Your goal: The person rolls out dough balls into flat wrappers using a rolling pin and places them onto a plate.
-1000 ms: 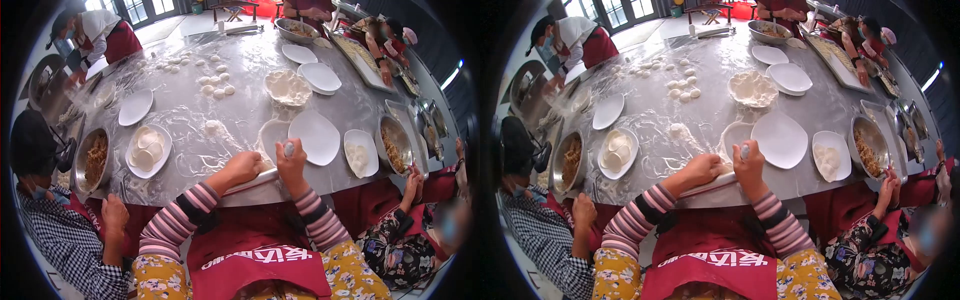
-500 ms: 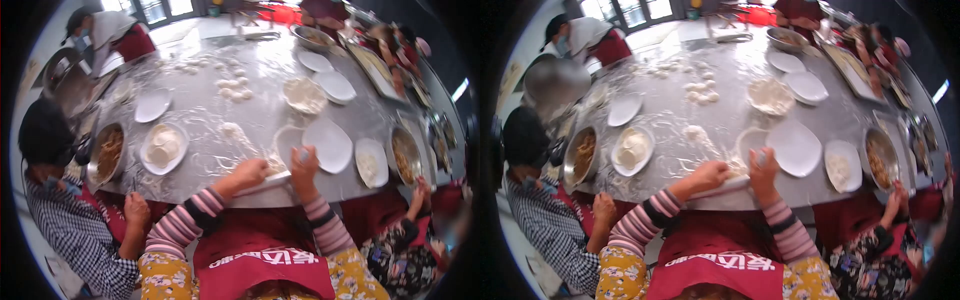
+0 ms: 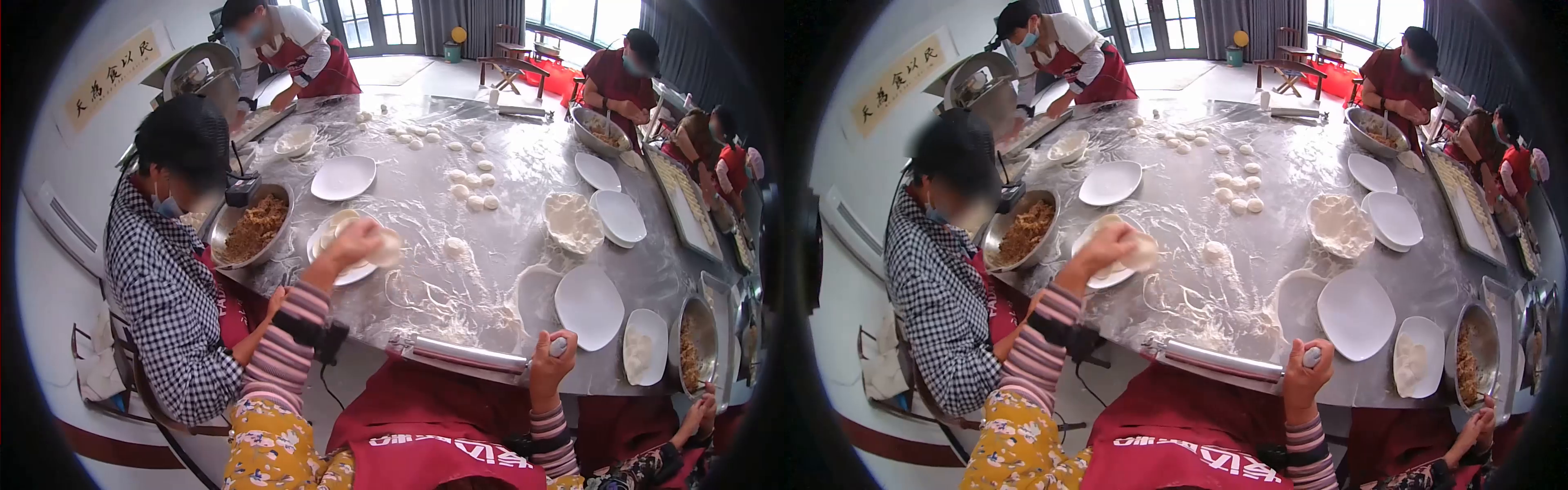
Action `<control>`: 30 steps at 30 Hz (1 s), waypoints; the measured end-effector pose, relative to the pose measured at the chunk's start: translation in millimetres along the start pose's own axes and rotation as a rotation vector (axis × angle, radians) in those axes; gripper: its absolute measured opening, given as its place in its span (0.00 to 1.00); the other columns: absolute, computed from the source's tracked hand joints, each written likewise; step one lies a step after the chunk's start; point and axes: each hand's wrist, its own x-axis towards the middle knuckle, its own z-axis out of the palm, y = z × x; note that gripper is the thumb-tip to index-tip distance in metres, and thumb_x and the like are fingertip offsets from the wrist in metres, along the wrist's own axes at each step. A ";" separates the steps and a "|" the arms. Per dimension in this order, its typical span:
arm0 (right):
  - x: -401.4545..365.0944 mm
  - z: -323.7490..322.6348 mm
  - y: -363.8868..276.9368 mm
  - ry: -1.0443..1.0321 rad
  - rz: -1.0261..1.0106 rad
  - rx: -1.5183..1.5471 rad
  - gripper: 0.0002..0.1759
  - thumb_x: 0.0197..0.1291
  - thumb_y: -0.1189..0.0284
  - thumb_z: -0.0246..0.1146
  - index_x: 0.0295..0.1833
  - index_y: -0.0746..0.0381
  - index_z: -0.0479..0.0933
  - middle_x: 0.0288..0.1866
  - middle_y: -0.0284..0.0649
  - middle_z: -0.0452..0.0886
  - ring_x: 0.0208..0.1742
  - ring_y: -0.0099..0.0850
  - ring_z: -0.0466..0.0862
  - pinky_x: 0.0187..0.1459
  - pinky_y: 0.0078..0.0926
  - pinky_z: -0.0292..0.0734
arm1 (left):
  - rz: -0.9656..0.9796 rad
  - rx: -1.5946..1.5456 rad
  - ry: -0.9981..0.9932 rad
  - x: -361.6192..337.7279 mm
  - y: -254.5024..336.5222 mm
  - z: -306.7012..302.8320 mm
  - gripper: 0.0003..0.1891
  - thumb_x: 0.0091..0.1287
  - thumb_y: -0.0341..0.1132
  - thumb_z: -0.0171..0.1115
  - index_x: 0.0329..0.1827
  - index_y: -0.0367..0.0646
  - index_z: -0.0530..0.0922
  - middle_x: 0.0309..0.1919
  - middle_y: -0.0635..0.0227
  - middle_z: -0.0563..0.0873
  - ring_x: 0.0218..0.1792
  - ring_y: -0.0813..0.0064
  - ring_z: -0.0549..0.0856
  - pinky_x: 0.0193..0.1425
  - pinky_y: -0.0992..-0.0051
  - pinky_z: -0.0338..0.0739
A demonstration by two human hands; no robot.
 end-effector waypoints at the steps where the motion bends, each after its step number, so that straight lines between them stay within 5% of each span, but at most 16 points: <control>1: -0.9 -0.4 1.4 -0.010 0.004 0.009 0.11 0.59 0.80 0.62 0.33 0.62 0.64 0.20 0.31 0.67 0.16 0.17 0.68 0.17 0.17 0.61 | -0.039 0.095 0.151 14.4 -28.1 -10.5 0.15 0.57 0.33 0.63 0.44 0.34 0.78 0.37 0.58 0.83 0.39 0.68 0.83 0.45 0.72 0.77; 2: -0.3 0.2 3.5 -0.018 0.008 0.014 0.11 0.59 0.80 0.62 0.33 0.62 0.64 0.20 0.31 0.67 0.16 0.17 0.68 0.17 0.17 0.61 | -0.075 0.188 0.299 32.4 -51.2 -13.4 0.14 0.55 0.34 0.62 0.43 0.35 0.79 0.37 0.55 0.84 0.38 0.64 0.84 0.45 0.69 0.77; 6: -0.9 0.8 -0.7 -0.008 0.012 0.022 0.11 0.59 0.79 0.62 0.33 0.62 0.64 0.20 0.31 0.67 0.16 0.17 0.68 0.17 0.17 0.61 | -0.053 0.039 0.350 70.8 -47.1 -1.3 0.14 0.54 0.35 0.62 0.41 0.37 0.80 0.36 0.53 0.85 0.38 0.60 0.84 0.45 0.68 0.78; 8: -1.2 -1.0 -7.7 -0.020 0.147 0.066 0.12 0.54 0.78 0.66 0.33 0.63 0.66 0.23 0.39 0.69 0.21 0.31 0.69 0.25 0.26 0.66 | 0.087 0.103 0.093 83.2 -26.8 27.2 0.13 0.54 0.36 0.62 0.41 0.40 0.82 0.34 0.55 0.85 0.38 0.60 0.85 0.45 0.66 0.78; 11: -4.5 -0.5 -2.1 -0.009 0.154 0.066 0.12 0.54 0.79 0.66 0.32 0.63 0.67 0.22 0.39 0.70 0.21 0.31 0.69 0.24 0.26 0.66 | 0.128 0.258 -0.004 93.4 -5.4 79.8 0.14 0.54 0.37 0.62 0.41 0.42 0.83 0.35 0.54 0.85 0.38 0.58 0.84 0.47 0.64 0.78; 13: -2.9 -2.3 -7.2 -0.005 0.162 0.052 0.12 0.53 0.79 0.66 0.32 0.63 0.67 0.22 0.40 0.69 0.20 0.32 0.69 0.24 0.26 0.66 | -0.009 0.449 0.064 90.9 10.2 106.7 0.13 0.52 0.38 0.65 0.39 0.42 0.84 0.35 0.54 0.85 0.39 0.57 0.84 0.47 0.63 0.78; 17: -4.4 -3.9 -10.7 0.006 0.142 0.003 0.13 0.52 0.80 0.67 0.32 0.62 0.67 0.22 0.41 0.70 0.21 0.33 0.71 0.25 0.27 0.67 | 0.090 0.464 0.080 86.7 27.6 134.9 0.15 0.51 0.41 0.66 0.36 0.39 0.81 0.34 0.54 0.84 0.40 0.55 0.83 0.46 0.64 0.77; 22: -3.7 -5.9 -17.5 0.006 0.120 0.028 0.13 0.52 0.80 0.68 0.32 0.62 0.67 0.22 0.39 0.70 0.18 0.29 0.70 0.21 0.25 0.66 | 0.139 0.296 -0.177 66.3 62.0 155.4 0.13 0.50 0.35 0.66 0.36 0.38 0.80 0.34 0.51 0.83 0.42 0.52 0.83 0.46 0.63 0.77; 26: 4.0 -3.4 -16.9 -0.001 0.076 0.026 0.13 0.52 0.80 0.67 0.32 0.61 0.67 0.22 0.38 0.70 0.18 0.26 0.70 0.21 0.23 0.65 | 0.389 0.442 -0.331 39.0 65.7 179.6 0.08 0.51 0.30 0.62 0.33 0.36 0.79 0.34 0.46 0.82 0.40 0.48 0.82 0.45 0.59 0.77; 30: 6.1 0.7 -13.4 -0.013 0.143 0.057 0.12 0.52 0.79 0.68 0.33 0.61 0.68 0.23 0.37 0.70 0.18 0.25 0.70 0.21 0.22 0.65 | 0.520 0.382 -0.273 17.4 69.7 183.9 0.08 0.52 0.30 0.62 0.32 0.36 0.77 0.30 0.50 0.81 0.35 0.51 0.81 0.42 0.62 0.76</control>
